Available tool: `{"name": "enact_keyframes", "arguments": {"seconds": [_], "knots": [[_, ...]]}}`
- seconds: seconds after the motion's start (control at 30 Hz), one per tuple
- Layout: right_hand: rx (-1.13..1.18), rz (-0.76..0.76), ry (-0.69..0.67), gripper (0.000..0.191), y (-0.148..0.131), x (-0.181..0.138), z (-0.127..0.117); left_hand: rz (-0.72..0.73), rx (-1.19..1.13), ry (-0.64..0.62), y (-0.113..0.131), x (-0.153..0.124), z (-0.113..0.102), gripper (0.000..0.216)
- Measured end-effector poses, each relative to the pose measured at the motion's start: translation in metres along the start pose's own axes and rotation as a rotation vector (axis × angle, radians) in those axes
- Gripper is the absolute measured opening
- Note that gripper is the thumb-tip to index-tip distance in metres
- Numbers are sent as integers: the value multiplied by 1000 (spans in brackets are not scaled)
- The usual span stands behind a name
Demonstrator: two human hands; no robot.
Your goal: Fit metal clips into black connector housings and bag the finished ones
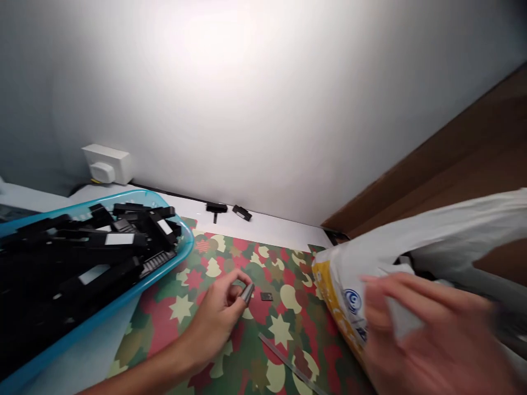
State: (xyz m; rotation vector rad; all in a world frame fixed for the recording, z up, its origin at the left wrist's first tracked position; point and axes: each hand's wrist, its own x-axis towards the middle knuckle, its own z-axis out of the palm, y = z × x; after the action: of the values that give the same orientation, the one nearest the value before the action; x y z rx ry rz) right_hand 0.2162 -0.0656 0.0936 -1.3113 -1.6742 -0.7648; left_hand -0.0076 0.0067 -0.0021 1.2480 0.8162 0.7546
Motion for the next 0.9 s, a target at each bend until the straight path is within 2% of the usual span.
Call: {"name": "enact_keyframes", "arguments": {"seconds": [0.03,0.17,0.23,0.3,0.37,0.53,0.67,0.9], "knots": [[73,-31,-37,21,-14,3,14,-9,-7,-3,0,-1,1,17],[499,47,-460,17,-67,16,76,58,-8,74,-4,-2,2,18],[620,69,-642,23,-88,23,106,117,32,130,-11,-1,2,12],[655,102,-746,19,-104,31,130,136,108,182,-21,0,1,18],[616,83,-781,19,-116,38,148,136,153,202,-31,1,-1,25],[582,83,-721,16,-133,42,173,176,235,109,-34,-4,-4,38],[552,118,-723,17,-136,39,178,169,195,149,-31,-7,-3,34],[561,143,-779,13,-136,40,180,198,160,183,-48,-2,-1,33]]}}
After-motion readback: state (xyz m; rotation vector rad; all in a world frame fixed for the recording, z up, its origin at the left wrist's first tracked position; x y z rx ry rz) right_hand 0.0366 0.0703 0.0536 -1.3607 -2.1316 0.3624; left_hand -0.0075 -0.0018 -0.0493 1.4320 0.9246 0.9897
